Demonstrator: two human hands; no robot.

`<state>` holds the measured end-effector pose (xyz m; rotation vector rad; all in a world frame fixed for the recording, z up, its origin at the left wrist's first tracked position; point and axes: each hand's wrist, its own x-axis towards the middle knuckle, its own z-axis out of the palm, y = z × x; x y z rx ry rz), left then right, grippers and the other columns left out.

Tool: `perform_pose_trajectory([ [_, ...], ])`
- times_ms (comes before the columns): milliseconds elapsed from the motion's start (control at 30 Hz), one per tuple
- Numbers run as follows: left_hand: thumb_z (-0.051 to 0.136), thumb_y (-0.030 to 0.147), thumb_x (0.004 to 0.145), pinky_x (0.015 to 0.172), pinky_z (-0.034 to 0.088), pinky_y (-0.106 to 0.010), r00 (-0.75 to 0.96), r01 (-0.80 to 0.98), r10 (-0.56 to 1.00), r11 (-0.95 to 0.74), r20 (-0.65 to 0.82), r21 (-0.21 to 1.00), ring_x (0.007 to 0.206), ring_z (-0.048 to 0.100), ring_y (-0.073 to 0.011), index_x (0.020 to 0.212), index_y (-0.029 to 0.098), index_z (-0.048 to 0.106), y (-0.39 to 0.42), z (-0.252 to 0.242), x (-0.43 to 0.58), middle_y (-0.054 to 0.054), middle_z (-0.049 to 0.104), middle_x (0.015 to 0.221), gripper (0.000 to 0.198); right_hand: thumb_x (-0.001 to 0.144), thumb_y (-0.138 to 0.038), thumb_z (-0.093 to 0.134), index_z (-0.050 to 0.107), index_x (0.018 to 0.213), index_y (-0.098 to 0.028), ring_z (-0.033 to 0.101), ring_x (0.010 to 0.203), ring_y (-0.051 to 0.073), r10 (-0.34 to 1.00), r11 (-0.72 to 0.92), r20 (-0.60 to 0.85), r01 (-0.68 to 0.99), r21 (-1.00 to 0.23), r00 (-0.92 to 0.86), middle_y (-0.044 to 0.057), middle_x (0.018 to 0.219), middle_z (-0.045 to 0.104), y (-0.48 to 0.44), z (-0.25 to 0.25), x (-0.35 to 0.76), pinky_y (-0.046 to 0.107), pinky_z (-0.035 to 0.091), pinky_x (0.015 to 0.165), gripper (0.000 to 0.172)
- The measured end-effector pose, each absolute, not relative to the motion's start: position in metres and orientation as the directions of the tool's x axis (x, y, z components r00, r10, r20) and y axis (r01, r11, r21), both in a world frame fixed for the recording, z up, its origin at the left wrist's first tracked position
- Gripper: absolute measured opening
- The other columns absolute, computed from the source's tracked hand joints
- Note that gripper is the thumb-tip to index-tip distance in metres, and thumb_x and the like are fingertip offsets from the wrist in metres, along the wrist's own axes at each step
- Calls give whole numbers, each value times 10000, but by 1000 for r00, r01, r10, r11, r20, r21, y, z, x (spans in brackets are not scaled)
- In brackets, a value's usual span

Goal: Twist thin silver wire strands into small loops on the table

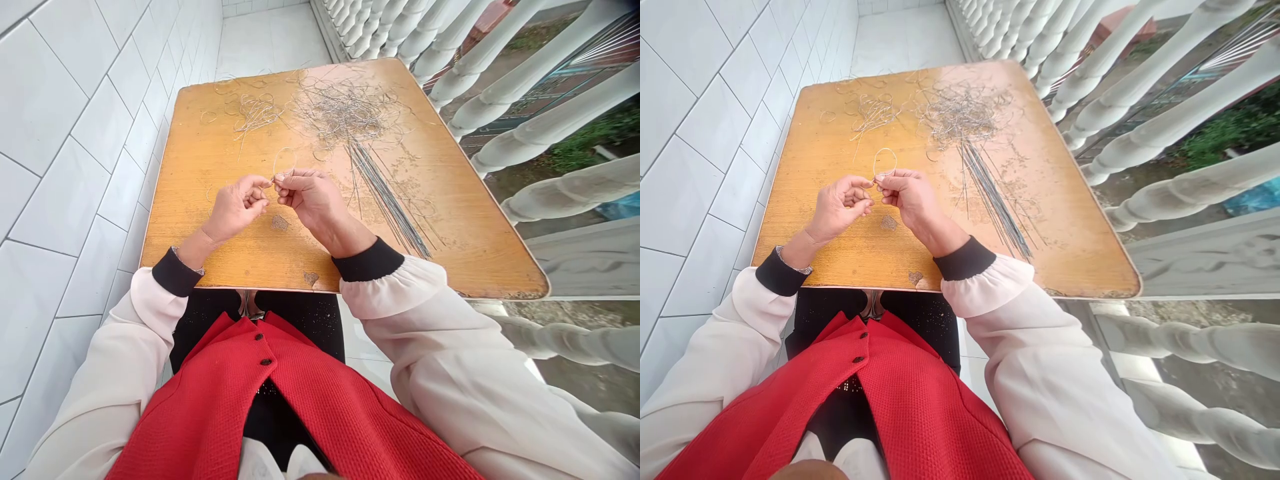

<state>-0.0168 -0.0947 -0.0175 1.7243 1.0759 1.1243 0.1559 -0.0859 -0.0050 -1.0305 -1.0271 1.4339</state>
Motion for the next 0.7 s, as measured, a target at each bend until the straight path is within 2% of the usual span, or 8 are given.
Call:
perform_pose_trajectory([
  [133,715,-3,755,762,543,-220,213,299,930,-353,298,886,647,649,-61,1046,202,716,-94,-19,-16,76,690,735,356,818,-87,747,645,643,-199,528,615,111,997,-53,-42,-182,-982,-67,-4,694,610,-83,-7,159,301,483,687,231],
  [267,791,150,840,768,566,-227,200,137,964,-202,173,970,790,733,-111,1073,189,716,-93,-7,-21,5,762,838,248,810,-91,785,673,621,-191,516,596,101,995,-39,-29,-113,-993,-94,-7,662,628,-86,0,159,296,466,661,241],
  [333,747,242,927,741,565,-218,170,79,978,-136,121,988,815,737,-112,1049,189,726,-92,-1,-23,-25,785,896,135,794,-69,793,705,614,-180,518,598,100,992,-39,-31,-64,-997,-126,-1,650,649,-87,2,158,295,459,650,229],
  [433,754,216,932,675,530,-190,162,68,982,-107,94,992,709,676,-73,914,177,738,-91,2,-23,-15,776,845,46,747,-38,819,752,634,-166,537,610,97,981,-48,-45,-10,-999,-189,7,674,693,-88,3,156,287,460,645,183],
  [533,788,167,898,617,497,-180,154,74,983,-108,96,991,600,591,-46,801,163,718,-91,1,-23,14,728,720,119,690,-40,856,777,666,-169,552,615,98,969,-66,-63,-8,-998,-238,-4,681,706,-87,0,156,274,470,640,154],
  [700,789,175,918,595,487,-180,62,26,996,-61,59,998,566,577,-40,728,164,666,-91,3,-23,37,672,650,227,661,-15,859,790,720,-179,586,642,101,952,-99,-90,-16,-995,-292,-11,720,722,-84,-6,158,258,479,650,187],
])
